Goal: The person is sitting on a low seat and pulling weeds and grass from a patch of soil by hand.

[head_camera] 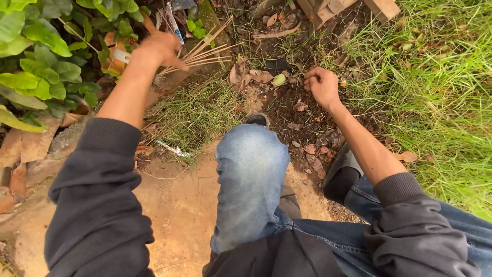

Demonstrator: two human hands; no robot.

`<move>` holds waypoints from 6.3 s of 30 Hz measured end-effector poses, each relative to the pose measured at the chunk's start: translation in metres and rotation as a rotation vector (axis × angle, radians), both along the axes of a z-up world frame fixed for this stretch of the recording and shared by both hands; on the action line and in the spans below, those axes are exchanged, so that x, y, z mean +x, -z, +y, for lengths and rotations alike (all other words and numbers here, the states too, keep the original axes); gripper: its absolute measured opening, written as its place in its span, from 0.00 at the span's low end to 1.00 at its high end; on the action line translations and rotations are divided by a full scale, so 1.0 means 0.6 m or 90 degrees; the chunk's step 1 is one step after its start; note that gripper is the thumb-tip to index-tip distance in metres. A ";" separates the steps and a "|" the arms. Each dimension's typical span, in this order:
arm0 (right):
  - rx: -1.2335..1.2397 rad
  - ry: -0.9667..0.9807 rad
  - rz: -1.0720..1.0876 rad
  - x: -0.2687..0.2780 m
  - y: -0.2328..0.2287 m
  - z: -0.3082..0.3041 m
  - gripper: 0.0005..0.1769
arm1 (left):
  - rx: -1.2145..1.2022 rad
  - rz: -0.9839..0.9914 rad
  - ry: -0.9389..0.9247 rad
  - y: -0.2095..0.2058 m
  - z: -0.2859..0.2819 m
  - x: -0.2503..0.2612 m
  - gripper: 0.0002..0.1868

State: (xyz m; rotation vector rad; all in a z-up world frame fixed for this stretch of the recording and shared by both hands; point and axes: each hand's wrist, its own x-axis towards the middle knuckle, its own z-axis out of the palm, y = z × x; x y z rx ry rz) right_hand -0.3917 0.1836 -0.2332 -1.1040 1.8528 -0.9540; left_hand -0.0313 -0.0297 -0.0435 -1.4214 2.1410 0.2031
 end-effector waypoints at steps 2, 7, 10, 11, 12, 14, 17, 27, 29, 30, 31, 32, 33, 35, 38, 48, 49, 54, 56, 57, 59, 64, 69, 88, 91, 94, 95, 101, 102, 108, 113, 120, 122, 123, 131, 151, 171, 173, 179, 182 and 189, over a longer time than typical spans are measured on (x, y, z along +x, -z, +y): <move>-0.018 -0.003 -0.004 -0.006 0.011 0.008 0.19 | 0.222 0.096 -0.127 -0.056 0.042 -0.026 0.54; -0.027 -0.009 0.041 0.002 0.014 0.002 0.17 | 0.193 0.256 -0.092 -0.063 0.082 -0.080 0.51; -0.058 -0.002 0.080 0.010 0.000 -0.002 0.19 | 0.091 0.261 0.036 -0.035 0.086 -0.120 0.50; -0.054 0.007 0.082 0.013 -0.008 -0.003 0.20 | 0.049 0.236 0.110 -0.025 0.086 -0.135 0.49; -0.053 0.014 0.083 0.011 -0.005 -0.004 0.20 | 0.050 0.237 0.117 -0.002 0.075 -0.150 0.49; -0.115 0.000 0.117 0.004 -0.001 -0.006 0.17 | -0.003 0.175 0.266 0.044 0.052 -0.182 0.48; -0.152 0.010 0.125 -0.008 0.000 0.001 0.19 | -0.008 0.172 0.320 0.045 0.069 -0.239 0.45; -0.198 0.146 0.031 -0.033 0.080 0.044 0.12 | -0.167 0.202 0.514 0.115 0.122 -0.463 0.39; -0.128 0.232 0.017 -0.046 0.109 0.055 0.12 | -0.141 0.235 0.561 0.111 0.159 -0.502 0.35; -0.127 0.242 0.021 -0.047 0.114 0.066 0.12 | -0.139 0.239 0.571 0.123 0.181 -0.519 0.35; -0.091 0.271 0.016 -0.049 0.120 0.078 0.11 | -0.120 0.281 0.584 0.134 0.204 -0.534 0.27; -0.055 0.302 0.010 -0.054 0.126 0.091 0.11 | -0.100 0.324 0.598 0.147 0.229 -0.553 0.20; -0.054 0.313 0.014 -0.056 0.115 0.109 0.11 | -0.097 0.329 0.609 0.157 0.255 -0.572 0.20; 0.019 0.375 -0.124 -0.052 0.094 0.143 0.18 | -0.038 0.376 0.645 0.178 0.307 -0.602 0.14; 0.040 0.453 -0.257 -0.111 0.254 0.186 0.16 | 0.034 0.560 0.659 0.316 0.357 -0.669 0.15; 0.123 0.783 -0.333 -0.229 0.319 0.320 0.15 | 0.327 0.534 0.270 0.424 0.457 -0.708 0.34; 0.114 0.832 -0.334 -0.242 0.327 0.334 0.13 | 0.446 0.565 0.156 0.448 0.455 -0.703 0.35; -0.027 0.790 -0.365 -0.265 0.289 0.350 0.16 | 0.465 0.665 0.116 0.591 0.446 -0.707 0.19; -0.041 0.703 -0.421 -0.253 0.227 0.330 0.17 | 0.440 0.662 0.139 0.606 0.455 -0.692 0.14; -0.042 0.701 -0.421 -0.252 0.226 0.323 0.17 | 0.438 0.663 0.139 0.606 0.464 -0.680 0.14; -0.040 0.677 -0.484 -0.252 0.222 0.304 0.18 | 0.428 0.641 0.193 0.603 0.476 -0.657 0.13; 0.046 0.594 -0.466 -0.239 0.256 0.287 0.23 | 0.372 0.674 0.153 0.583 0.470 -0.610 0.10; -0.008 0.549 -0.505 -0.195 0.228 0.229 0.19 | 0.359 0.718 0.098 0.563 0.446 -0.579 0.11; -0.048 0.376 -0.214 -0.062 0.308 0.202 0.05 | 0.408 0.599 -0.004 0.593 0.447 -0.448 0.17; -0.036 0.372 -0.219 -0.060 0.313 0.207 0.06 | 0.346 0.670 -0.069 0.571 0.434 -0.457 0.19; -0.027 0.357 -0.238 -0.044 0.292 0.205 0.07 | 0.296 0.734 -0.144 0.533 0.424 -0.458 0.18; -0.025 0.351 -0.245 -0.037 0.283 0.205 0.07 | 0.286 0.762 -0.171 0.516 0.422 -0.455 0.18; -0.016 0.310 -0.261 -0.012 0.252 0.204 0.08 | 0.250 0.763 -0.323 0.542 0.421 -0.467 0.12; -0.015 0.313 -0.260 -0.013 0.253 0.207 0.08 | 0.252 0.763 -0.322 0.543 0.418 -0.467 0.12; 0.019 0.272 -0.200 -0.023 0.288 0.207 0.08 | 0.322 0.892 -0.451 0.584 0.409 -0.470 0.12; 0.236 0.059 0.373 -0.023 0.368 0.200 0.11 | 0.277 0.582 -0.145 0.560 0.450 -0.462 0.15; 0.193 0.198 0.308 -0.067 0.354 0.233 0.10 | 0.252 0.495 -0.005 0.599 0.477 -0.463 0.17; 0.120 0.272 0.171 -0.083 0.312 0.232 0.07 | 0.229 0.581 -0.052 0.646 0.467 -0.477 0.15; 0.122 0.274 0.174 -0.095 0.312 0.236 0.07 | 0.232 0.583 -0.051 0.615 0.464 -0.472 0.15; -0.010 0.387 -0.265 -0.088 0.265 0.209 0.05 | 0.290 0.660 -0.166 0.525 0.431 -0.448 0.11; 0.067 -0.081 0.352 -0.058 0.324 0.253 0.13 | 0.324 0.628 0.050 0.602 0.404 -0.432 0.10; 0.114 0.298 0.275 -0.116 0.279 0.224 0.09 | 0.400 0.670 -0.337 0.484 0.482 -0.480 0.21; 0.059 0.305 -0.006 -0.105 0.247 0.216 0.05 | 0.180 0.734 -0.036 0.557 0.447 -0.486 0.09; -0.015 0.374 -0.245 -0.073 0.195 0.177 0.01 | 0.242 0.730 -0.245 0.558 0.393 -0.482 0.09; 0.008 0.390 -0.328 -0.073 0.220 0.175 0.04 | 0.192 0.754 -0.241 0.557 0.396 -0.473 0.08; 0.018 0.408 -0.399 -0.040 0.230 0.150 0.05 | 0.196 0.696 -0.249 0.604 0.383 -0.465 0.11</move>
